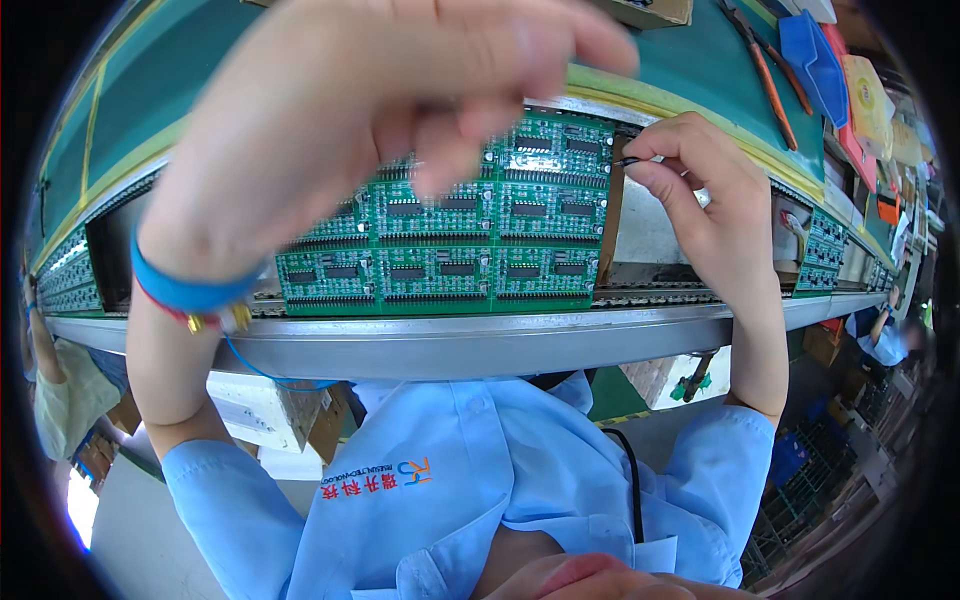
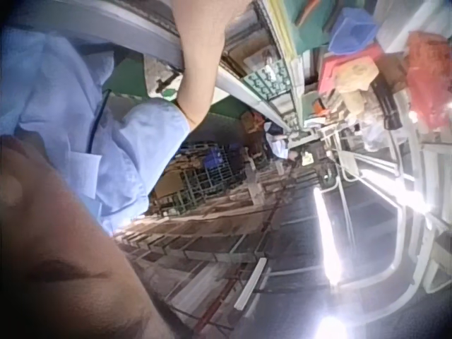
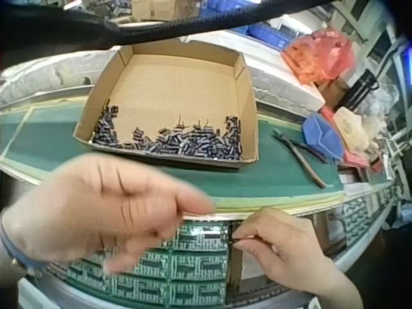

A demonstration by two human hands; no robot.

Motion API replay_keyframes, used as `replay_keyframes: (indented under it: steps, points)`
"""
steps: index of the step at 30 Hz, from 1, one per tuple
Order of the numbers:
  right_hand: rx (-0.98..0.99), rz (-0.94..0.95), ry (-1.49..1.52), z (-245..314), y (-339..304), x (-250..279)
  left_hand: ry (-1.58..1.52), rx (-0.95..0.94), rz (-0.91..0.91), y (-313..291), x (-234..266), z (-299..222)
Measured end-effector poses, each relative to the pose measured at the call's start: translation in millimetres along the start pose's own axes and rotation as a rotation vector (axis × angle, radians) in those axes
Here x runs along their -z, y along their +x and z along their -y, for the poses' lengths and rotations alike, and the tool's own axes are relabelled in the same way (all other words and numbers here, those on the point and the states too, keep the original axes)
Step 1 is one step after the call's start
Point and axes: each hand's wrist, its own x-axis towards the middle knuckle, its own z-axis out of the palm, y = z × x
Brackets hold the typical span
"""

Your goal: The person inserts electronic components into circuit boards on a conveyor by hand. The person then dispenses lotion from a bottle onto their hands, rubs the lotion in, and resumes inserting electronic components into the circuit boards.

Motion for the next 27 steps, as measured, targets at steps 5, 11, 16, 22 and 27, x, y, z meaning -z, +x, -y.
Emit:
replay_keyframes:
  steps: [5,11,16,22,27]
  points:
    - [0.065,0.002,-0.188,9,5,-7,-0.273,0.162,0.058,-24,-25,26]
    - [0.129,-0.005,-0.316,8,6,-8,-0.346,0.242,0.073,-27,-24,32]
    - [0.179,0.003,-0.441,15,6,-10,-0.403,0.292,0.139,-29,-29,32]
    - [0.29,-0.021,-0.599,16,6,-12,-0.447,0.322,0.218,-31,-34,39]
    - [0.241,0.052,-0.572,23,6,-8,-0.477,0.363,0.248,-35,-36,41]
